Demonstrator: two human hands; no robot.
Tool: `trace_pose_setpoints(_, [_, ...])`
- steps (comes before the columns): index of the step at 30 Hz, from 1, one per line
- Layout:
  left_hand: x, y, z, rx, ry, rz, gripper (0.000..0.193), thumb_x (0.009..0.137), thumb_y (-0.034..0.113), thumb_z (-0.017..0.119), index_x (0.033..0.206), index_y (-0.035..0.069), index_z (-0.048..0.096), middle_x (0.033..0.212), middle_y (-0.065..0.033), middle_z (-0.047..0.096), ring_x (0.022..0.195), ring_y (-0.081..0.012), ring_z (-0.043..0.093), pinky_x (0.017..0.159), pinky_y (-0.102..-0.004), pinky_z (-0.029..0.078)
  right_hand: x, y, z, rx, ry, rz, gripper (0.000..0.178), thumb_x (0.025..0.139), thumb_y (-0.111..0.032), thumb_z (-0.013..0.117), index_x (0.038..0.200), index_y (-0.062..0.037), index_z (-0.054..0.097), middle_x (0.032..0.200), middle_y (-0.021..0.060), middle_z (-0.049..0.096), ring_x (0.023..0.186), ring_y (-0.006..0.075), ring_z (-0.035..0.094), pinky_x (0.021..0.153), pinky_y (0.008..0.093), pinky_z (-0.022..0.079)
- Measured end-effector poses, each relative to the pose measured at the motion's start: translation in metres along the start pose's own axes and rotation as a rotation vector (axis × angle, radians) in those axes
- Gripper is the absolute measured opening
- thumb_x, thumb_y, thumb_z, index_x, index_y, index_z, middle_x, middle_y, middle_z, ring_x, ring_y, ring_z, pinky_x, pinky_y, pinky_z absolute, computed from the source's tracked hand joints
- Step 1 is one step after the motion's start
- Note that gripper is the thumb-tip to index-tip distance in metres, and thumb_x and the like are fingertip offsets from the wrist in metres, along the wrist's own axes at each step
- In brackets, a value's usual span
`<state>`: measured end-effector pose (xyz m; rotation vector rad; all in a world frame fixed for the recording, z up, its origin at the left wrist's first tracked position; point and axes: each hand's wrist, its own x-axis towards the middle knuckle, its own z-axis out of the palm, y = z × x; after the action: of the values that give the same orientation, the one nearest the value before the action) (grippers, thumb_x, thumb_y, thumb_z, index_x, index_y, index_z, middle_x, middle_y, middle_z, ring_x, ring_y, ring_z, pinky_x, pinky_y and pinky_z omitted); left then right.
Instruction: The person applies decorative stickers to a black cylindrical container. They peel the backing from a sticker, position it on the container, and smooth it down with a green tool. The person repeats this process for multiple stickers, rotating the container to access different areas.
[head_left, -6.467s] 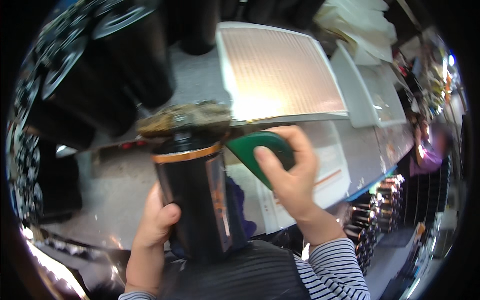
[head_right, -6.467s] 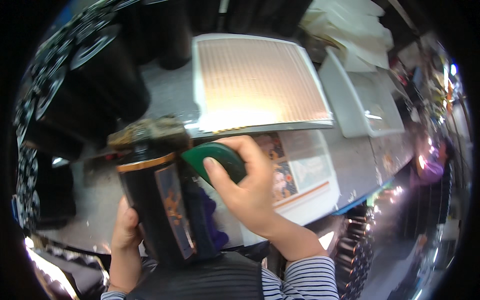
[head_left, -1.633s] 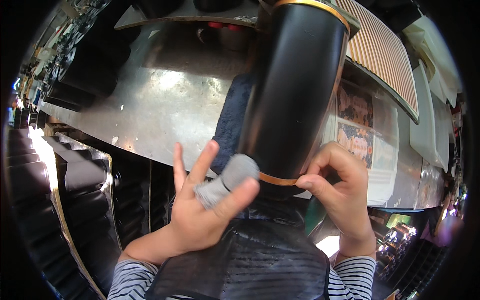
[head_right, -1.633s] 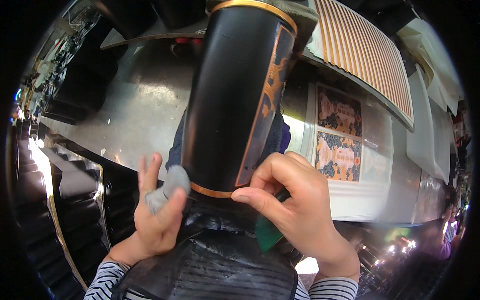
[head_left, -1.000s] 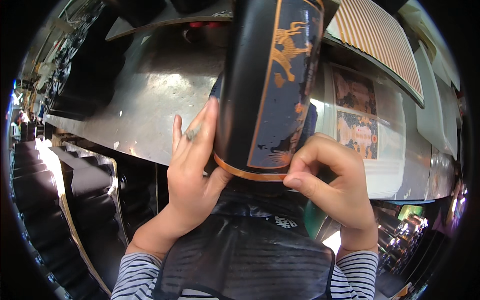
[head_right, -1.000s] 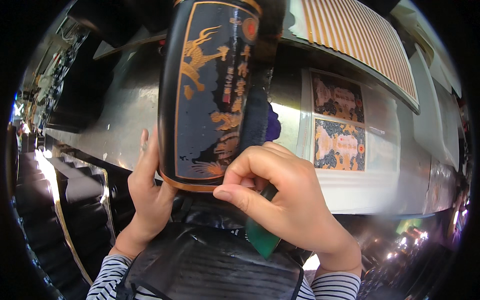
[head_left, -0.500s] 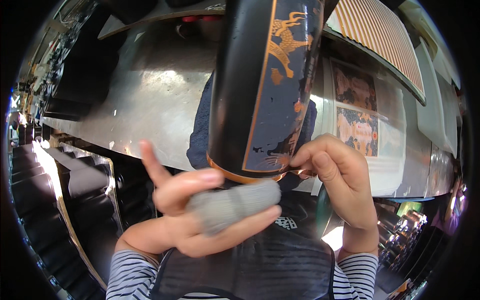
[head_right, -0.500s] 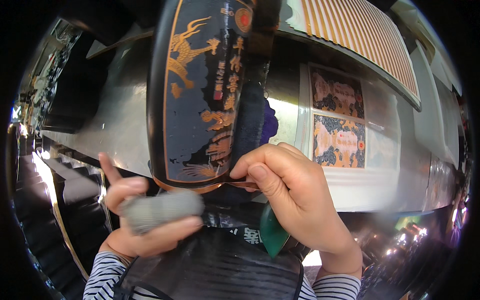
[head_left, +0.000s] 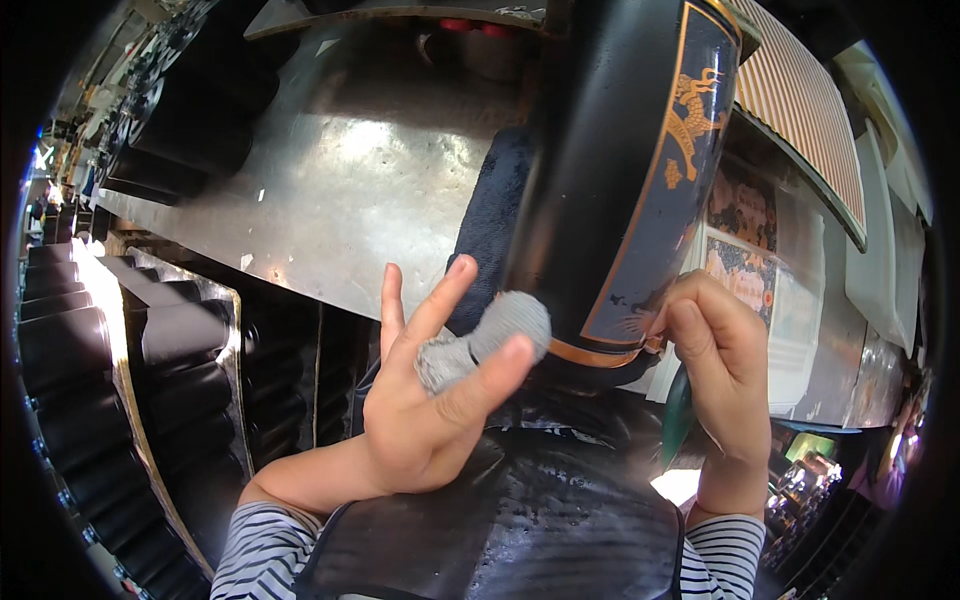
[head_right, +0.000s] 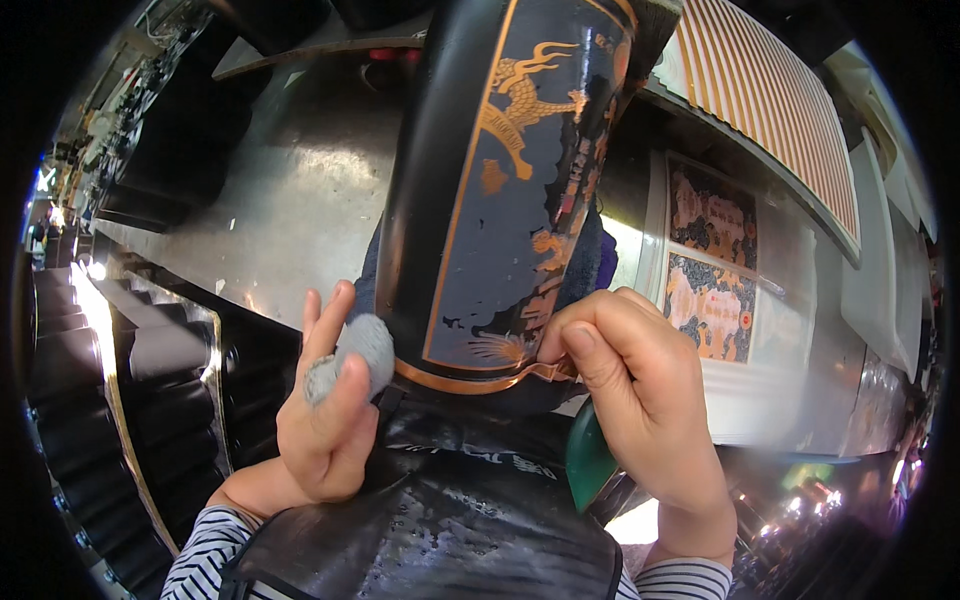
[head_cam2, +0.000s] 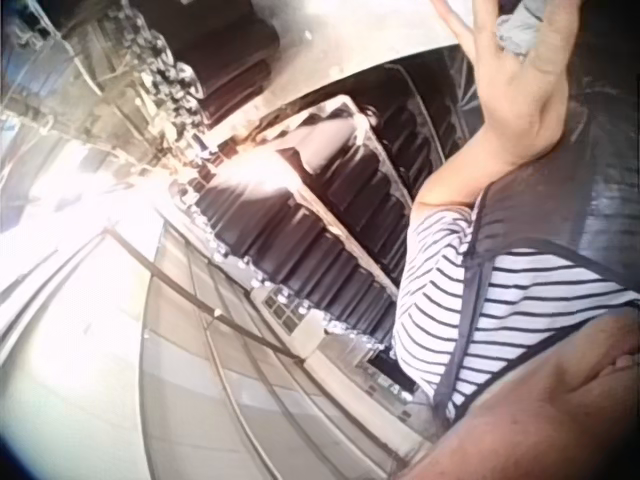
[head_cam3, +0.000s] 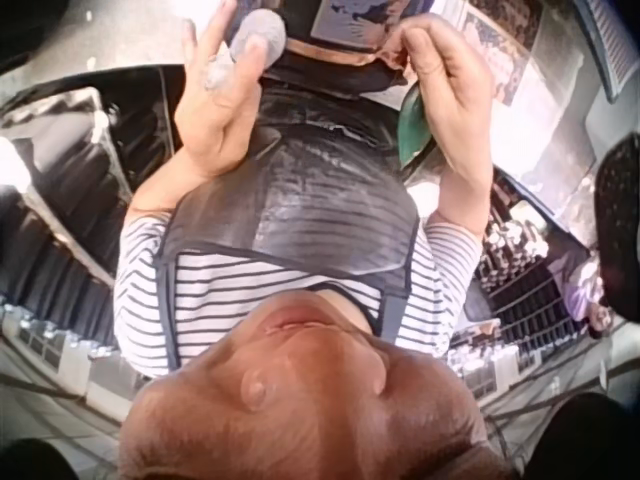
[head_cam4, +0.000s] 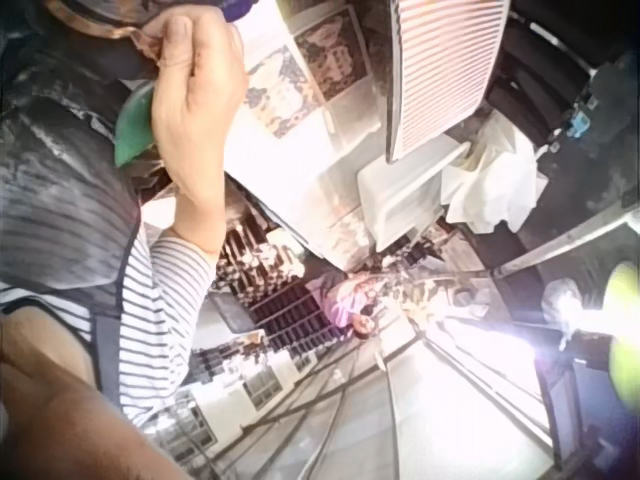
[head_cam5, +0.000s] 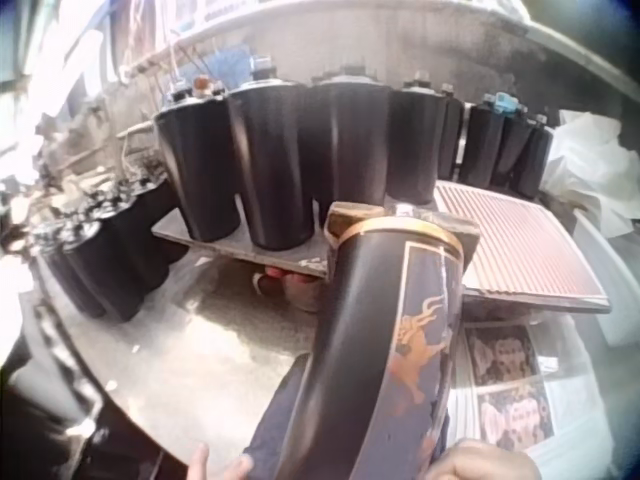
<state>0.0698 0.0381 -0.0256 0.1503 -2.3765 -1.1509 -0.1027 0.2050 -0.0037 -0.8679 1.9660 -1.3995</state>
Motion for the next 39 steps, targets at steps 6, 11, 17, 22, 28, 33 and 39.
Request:
trace_pose_setpoints(6, [-0.001, -0.008, 0.004, -0.041, -0.058, -0.196, 0.047, 0.080, -0.005, 0.051, 0.127, -0.004, 0.051, 0.123, -0.0196, 0.056, 0.131, -0.0411, 0.035, 0.107, -0.0591, 0.009, 0.001, -0.006, -0.005, -0.053, -0.022, 0.033, 0.020, 0.094, -0.009, 0.048, 0.080, 0.0029, 0.056, 0.074, 0.0077, 0.054, 0.067, 0.0147, 0.052, 0.063, 0.0263, 0.042])
trace_pose_setpoints(11, [-0.002, 0.017, 0.000, 0.452, -0.128, 0.136, 0.038, 0.081, 0.008, 0.062, 0.117, 0.021, 0.063, 0.123, -0.0125, 0.054, 0.129, -0.0350, 0.034, 0.104, -0.0649, 0.000, 0.002, -0.003, -0.003, -0.009, -0.016, 0.004, 0.018, 0.093, -0.008, 0.048, 0.080, 0.0022, 0.056, 0.072, 0.0072, 0.054, 0.068, 0.0159, 0.051, 0.063, 0.0272, 0.042])
trace_pose_setpoints(17, [0.015, 0.030, 0.029, 0.793, -0.130, 0.369, 0.036, 0.076, 0.023, 0.070, 0.110, 0.034, 0.066, 0.118, -0.0030, 0.051, 0.124, -0.0273, 0.032, 0.106, -0.0646, -0.002, 0.005, -0.001, -0.006, -0.105, -0.024, -0.097, 0.014, 0.091, -0.007, 0.049, 0.082, -0.0002, 0.057, 0.071, 0.0079, 0.056, 0.069, 0.0184, 0.052, 0.063, 0.0299, 0.043])
trace_pose_setpoints(22, [0.043, 0.024, 0.021, 0.594, -0.056, 0.163, 0.076, 0.067, 0.017, 0.078, 0.133, 0.012, 0.040, 0.123, -0.0093, 0.053, 0.118, -0.0256, 0.045, 0.103, -0.0497, 0.026, -0.003, -0.003, -0.015, -0.010, -0.073, -0.039, 0.009, 0.084, -0.010, 0.062, 0.081, -0.0020, 0.061, 0.068, 0.0048, 0.056, 0.066, 0.0152, 0.050, 0.060, 0.0272, 0.041])
trace_pose_setpoints(28, [0.054, -0.006, 0.019, 0.036, -0.076, -0.021, 0.113, 0.060, 0.021, 0.084, 0.146, 0.001, 0.013, 0.132, -0.0145, 0.048, 0.109, -0.0203, 0.057, 0.087, -0.0287, 0.050, -0.003, -0.006, -0.012, 0.004, -0.064, -0.102, 0.012, 0.073, -0.009, 0.071, 0.073, -0.0005, 0.062, 0.072, 0.0009, 0.055, 0.063, 0.0074, 0.048, 0.057, 0.0197, 0.036])
trace_pose_setpoints(33, [0.032, 0.003, 0.000, -0.020, -0.086, -0.166, 0.072, 0.081, 0.028, 0.068, 0.136, -0.003, 0.033, 0.134, -0.0213, 0.045, 0.127, -0.0330, 0.041, 0.104, -0.0466, 0.027, 0.003, -0.004, -0.012, 0.023, -0.091, -0.094, 0.009, 0.075, -0.008, 0.071, 0.075, -0.0031, 0.063, 0.068, 0.0006, 0.059, 0.064, 0.0111, 0.048, 0.057, 0.0235, 0.039])
trace_pose_setpoints(39, [0.002, 0.024, 0.004, 0.653, -0.241, 0.217, 0.044, 0.083, 0.017, 0.064, 0.125, 0.025, 0.054, 0.133, -0.0163, 0.043, 0.132, -0.0342, 0.024, 0.106, -0.0644, 0.005, 0.003, -0.002, -0.013, 0.023, -0.105, -0.108, 0.008, 0.077, -0.009, 0.070, 0.077, -0.0026, 0.064, 0.070, 0.0017, 0.061, 0.065, 0.0120, 0.049, 0.057, 0.0243, 0.040])
